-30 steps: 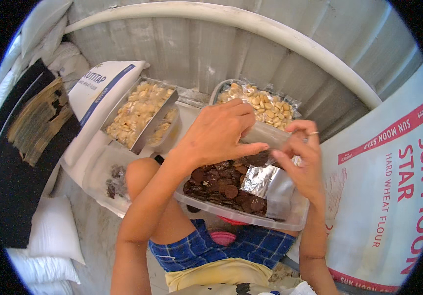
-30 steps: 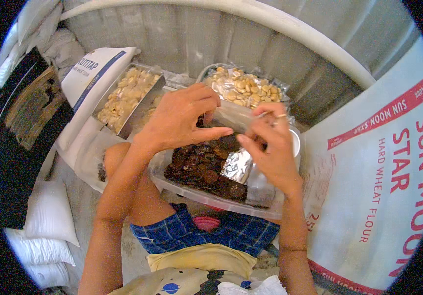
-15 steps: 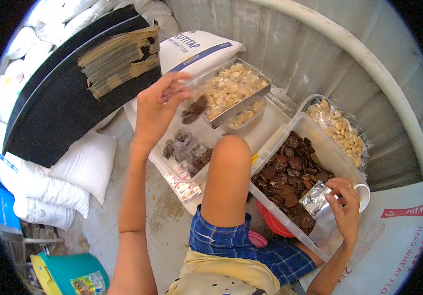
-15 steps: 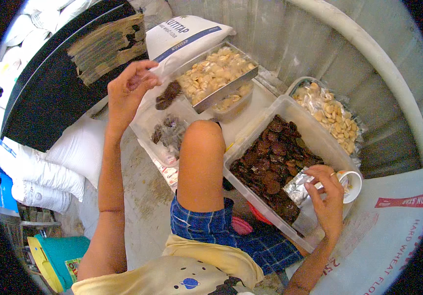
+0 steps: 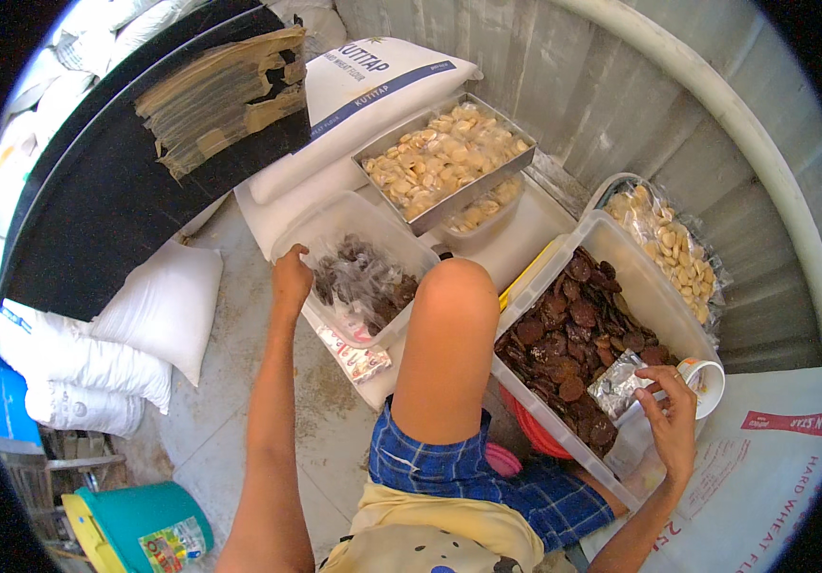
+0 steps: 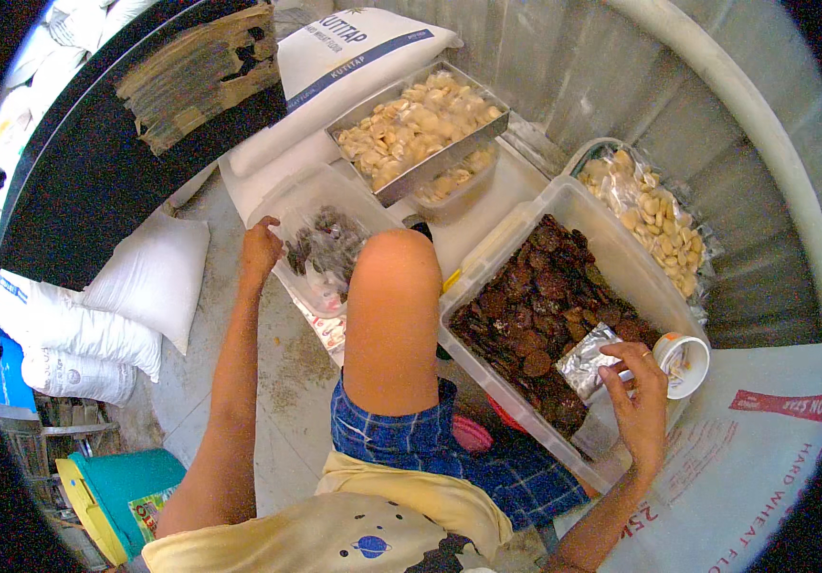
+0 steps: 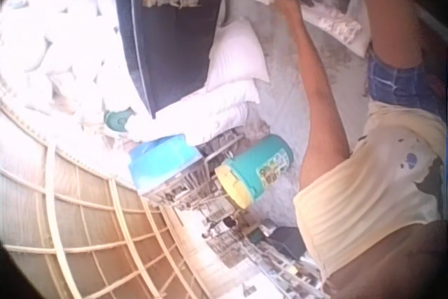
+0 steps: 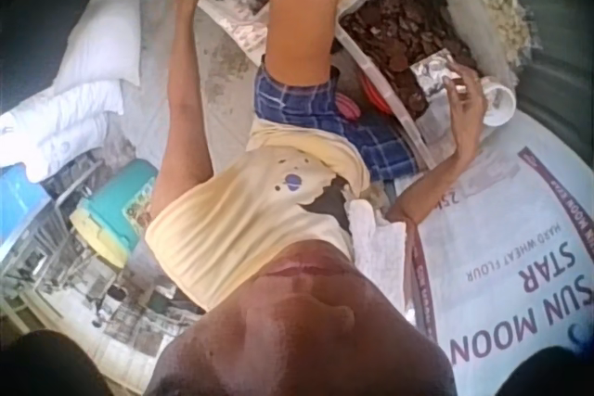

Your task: The person sits cross-legged and repeatedly picks dark dried fruit pieces from a large plastic bin, places them into small clear plastic bags, and sets the filled bags aside. The person handles the fruit by hand without using tools.

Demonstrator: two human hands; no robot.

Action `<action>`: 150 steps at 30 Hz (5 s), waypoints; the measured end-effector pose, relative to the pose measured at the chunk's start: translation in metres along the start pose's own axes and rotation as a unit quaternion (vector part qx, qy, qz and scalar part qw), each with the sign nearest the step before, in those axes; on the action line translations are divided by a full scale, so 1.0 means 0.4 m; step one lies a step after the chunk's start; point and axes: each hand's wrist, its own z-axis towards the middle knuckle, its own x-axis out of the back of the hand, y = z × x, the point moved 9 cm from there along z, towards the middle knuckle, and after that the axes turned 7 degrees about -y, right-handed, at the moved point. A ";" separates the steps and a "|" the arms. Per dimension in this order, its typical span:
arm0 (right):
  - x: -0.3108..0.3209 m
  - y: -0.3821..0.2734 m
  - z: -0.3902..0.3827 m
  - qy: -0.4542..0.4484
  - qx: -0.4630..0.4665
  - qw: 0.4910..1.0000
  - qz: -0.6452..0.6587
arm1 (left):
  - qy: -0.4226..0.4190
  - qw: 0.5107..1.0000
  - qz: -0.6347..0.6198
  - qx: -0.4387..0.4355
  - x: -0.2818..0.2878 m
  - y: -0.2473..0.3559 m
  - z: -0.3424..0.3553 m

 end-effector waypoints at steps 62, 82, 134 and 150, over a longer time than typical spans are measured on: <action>0.160 -0.078 -0.061 0.196 0.166 0.943 0.211 | -0.422 0.645 -0.519 -0.370 -0.013 1.378 -0.535; 0.092 -0.009 0.053 0.009 0.082 0.823 0.562 | -0.522 0.567 -0.491 -0.406 -0.026 1.395 -0.600; -0.053 -0.003 0.116 -0.123 0.051 0.718 0.683 | -0.068 0.838 -0.072 -0.537 0.051 1.320 -0.403; -0.006 -0.011 0.036 -0.013 -0.017 0.637 0.771 | -0.280 0.707 -0.104 -0.641 -0.117 1.346 -0.581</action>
